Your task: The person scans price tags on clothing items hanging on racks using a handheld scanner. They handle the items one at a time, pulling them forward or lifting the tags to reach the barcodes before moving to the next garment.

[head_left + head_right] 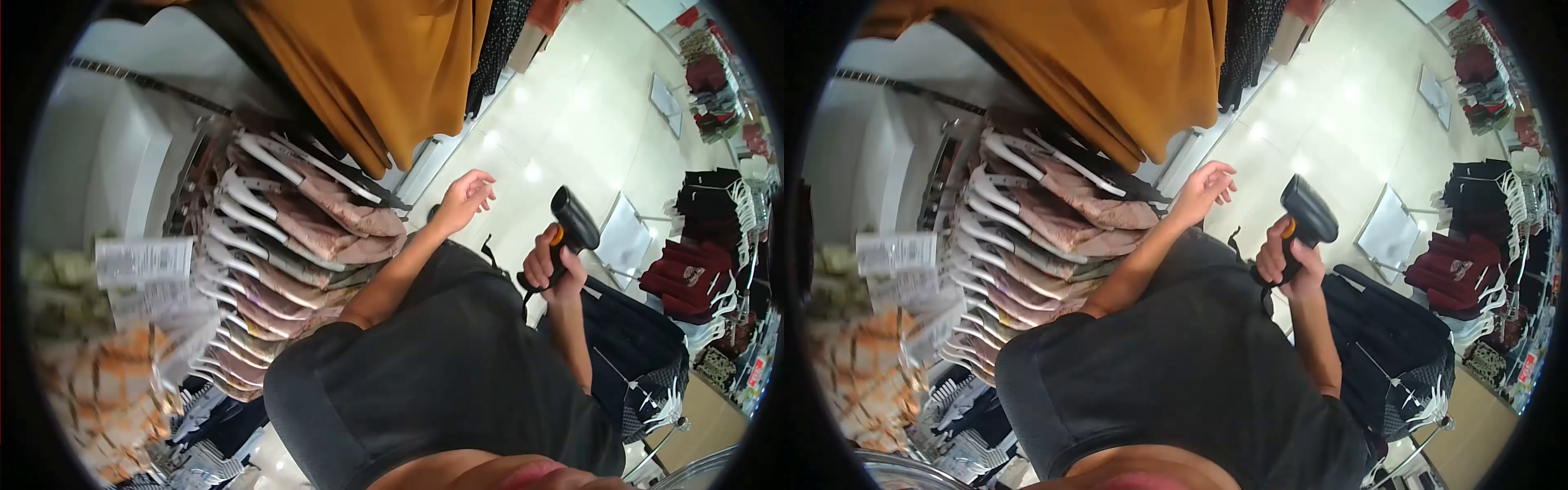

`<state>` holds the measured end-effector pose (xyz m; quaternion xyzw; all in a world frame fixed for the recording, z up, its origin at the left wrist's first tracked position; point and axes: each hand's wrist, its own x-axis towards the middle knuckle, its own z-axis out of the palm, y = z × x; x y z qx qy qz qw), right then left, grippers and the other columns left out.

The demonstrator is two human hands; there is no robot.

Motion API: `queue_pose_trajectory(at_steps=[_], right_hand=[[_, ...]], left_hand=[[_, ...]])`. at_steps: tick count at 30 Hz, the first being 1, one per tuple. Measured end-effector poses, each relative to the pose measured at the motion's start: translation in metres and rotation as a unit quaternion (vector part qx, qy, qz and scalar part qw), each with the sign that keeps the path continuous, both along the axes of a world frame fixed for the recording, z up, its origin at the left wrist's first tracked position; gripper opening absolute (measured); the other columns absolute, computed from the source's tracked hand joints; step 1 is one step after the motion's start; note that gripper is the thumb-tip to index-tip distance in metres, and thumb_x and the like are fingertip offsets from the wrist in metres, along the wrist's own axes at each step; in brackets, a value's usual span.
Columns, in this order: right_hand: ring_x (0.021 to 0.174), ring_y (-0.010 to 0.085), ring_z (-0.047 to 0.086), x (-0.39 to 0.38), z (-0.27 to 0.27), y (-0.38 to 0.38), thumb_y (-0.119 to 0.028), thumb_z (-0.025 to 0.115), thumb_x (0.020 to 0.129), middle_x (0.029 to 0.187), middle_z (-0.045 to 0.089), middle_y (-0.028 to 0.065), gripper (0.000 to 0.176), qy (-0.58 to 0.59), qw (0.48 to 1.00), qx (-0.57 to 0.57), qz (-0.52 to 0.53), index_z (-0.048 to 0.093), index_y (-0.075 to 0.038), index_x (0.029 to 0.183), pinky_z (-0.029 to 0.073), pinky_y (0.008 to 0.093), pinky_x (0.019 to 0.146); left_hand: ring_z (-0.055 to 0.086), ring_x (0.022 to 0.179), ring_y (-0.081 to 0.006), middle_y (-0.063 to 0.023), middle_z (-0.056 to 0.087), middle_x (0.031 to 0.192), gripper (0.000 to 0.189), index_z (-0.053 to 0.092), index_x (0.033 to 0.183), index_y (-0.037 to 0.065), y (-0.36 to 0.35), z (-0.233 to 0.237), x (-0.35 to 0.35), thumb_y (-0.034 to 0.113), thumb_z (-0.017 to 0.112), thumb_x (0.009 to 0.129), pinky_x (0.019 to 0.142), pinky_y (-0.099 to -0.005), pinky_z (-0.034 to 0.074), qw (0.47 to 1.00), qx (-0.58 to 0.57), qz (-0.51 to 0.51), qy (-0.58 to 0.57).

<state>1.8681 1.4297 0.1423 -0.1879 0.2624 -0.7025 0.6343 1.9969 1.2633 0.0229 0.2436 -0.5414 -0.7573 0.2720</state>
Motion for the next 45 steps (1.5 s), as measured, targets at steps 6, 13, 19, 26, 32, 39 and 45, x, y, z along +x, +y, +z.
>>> queue_pose_trajectory(at_steps=[6, 13, 19, 26, 32, 39, 45], right_hand=[[0.042, 0.0124, 0.043, -0.053, -0.004, -0.050, -0.028, 0.057, 0.089, 0.060, 0.045, 0.0047, 0.036, 0.041, 0.997, -0.002, -0.059, 0.049, 0.002, 0.107, 0.036, 0.0286, 0.042], [0.041, 0.0119, 0.043, -0.135, -0.016, -0.086, -0.027, 0.056, 0.088, 0.059, 0.045, 0.0039, 0.035, 0.047, 0.994, -0.014, -0.100, 0.050, 0.001, 0.107, 0.037, 0.0286, 0.041], [0.041, 0.0109, 0.041, -0.248, -0.026, -0.118, -0.029, 0.055, 0.091, 0.060, 0.042, 0.0020, 0.033, -0.038, 0.994, -0.094, -0.046, 0.050, -0.003, 0.110, 0.037, 0.0274, 0.042], [0.042, 0.0126, 0.043, -0.384, -0.017, -0.117, -0.028, 0.056, 0.091, 0.059, 0.044, 0.0040, 0.034, -0.002, 0.994, -0.099, -0.052, 0.048, -0.002, 0.111, 0.039, 0.0288, 0.043], [0.042, 0.0135, 0.043, -0.470, -0.016, -0.120, -0.031, 0.059, 0.089, 0.058, 0.045, 0.0039, 0.037, 0.047, 0.993, -0.054, -0.094, 0.048, -0.004, 0.111, 0.037, 0.0297, 0.043], [0.040, 0.0121, 0.041, -0.556, -0.024, -0.172, -0.030, 0.057, 0.089, 0.058, 0.042, 0.0032, 0.033, 0.051, 0.991, -0.027, -0.124, 0.049, -0.004, 0.108, 0.038, 0.0286, 0.042], [0.043, 0.0135, 0.043, -0.639, -0.014, -0.263, -0.024, 0.057, 0.089, 0.061, 0.044, 0.0043, 0.031, 0.054, 0.992, -0.013, -0.111, 0.052, -0.001, 0.108, 0.038, 0.0297, 0.045]], left_hand=[[0.058, 0.069, -0.0093, -0.0059, 0.064, 0.085, 0.018, 0.055, 0.109, 0.003, -0.055, 0.002, -0.037, 0.014, 0.052, 0.096, 0.062, -0.0231, 0.046, 0.999, 0.005, 0.012, -0.036], [0.060, 0.066, -0.0104, -0.0071, 0.064, 0.084, 0.017, 0.057, 0.109, 0.003, -0.113, 0.012, -0.108, 0.013, 0.052, 0.096, 0.059, -0.0234, 0.049, 0.998, 0.034, 0.034, -0.034], [0.059, 0.065, -0.0117, -0.0071, 0.063, 0.083, 0.018, 0.058, 0.105, 0.004, -0.153, 0.027, -0.197, 0.017, 0.050, 0.096, 0.059, -0.0251, 0.049, 0.987, 0.083, 0.138, -0.024], [0.056, 0.063, -0.0112, -0.0051, 0.061, 0.080, 0.014, 0.056, 0.101, 0.004, -0.162, 0.050, -0.349, 0.015, 0.049, 0.095, 0.057, -0.0265, 0.048, 0.981, 0.145, 0.129, 0.011], [0.057, 0.062, -0.0115, -0.0054, 0.061, 0.080, 0.014, 0.056, 0.101, 0.004, -0.182, 0.054, -0.453, 0.016, 0.052, 0.095, 0.057, -0.0253, 0.048, 0.991, 0.091, 0.102, 0.001], [0.058, 0.063, -0.0101, -0.0040, 0.061, 0.080, 0.015, 0.058, 0.100, 0.004, -0.250, 0.030, -0.564, 0.016, 0.054, 0.093, 0.057, -0.0244, 0.048, 0.989, 0.129, 0.061, 0.034], [0.057, 0.063, -0.0079, -0.0034, 0.061, 0.078, 0.011, 0.059, 0.098, 0.003, -0.340, 0.010, -0.650, 0.011, 0.055, 0.092, 0.057, -0.0212, 0.047, 0.995, 0.046, 0.063, 0.055]])
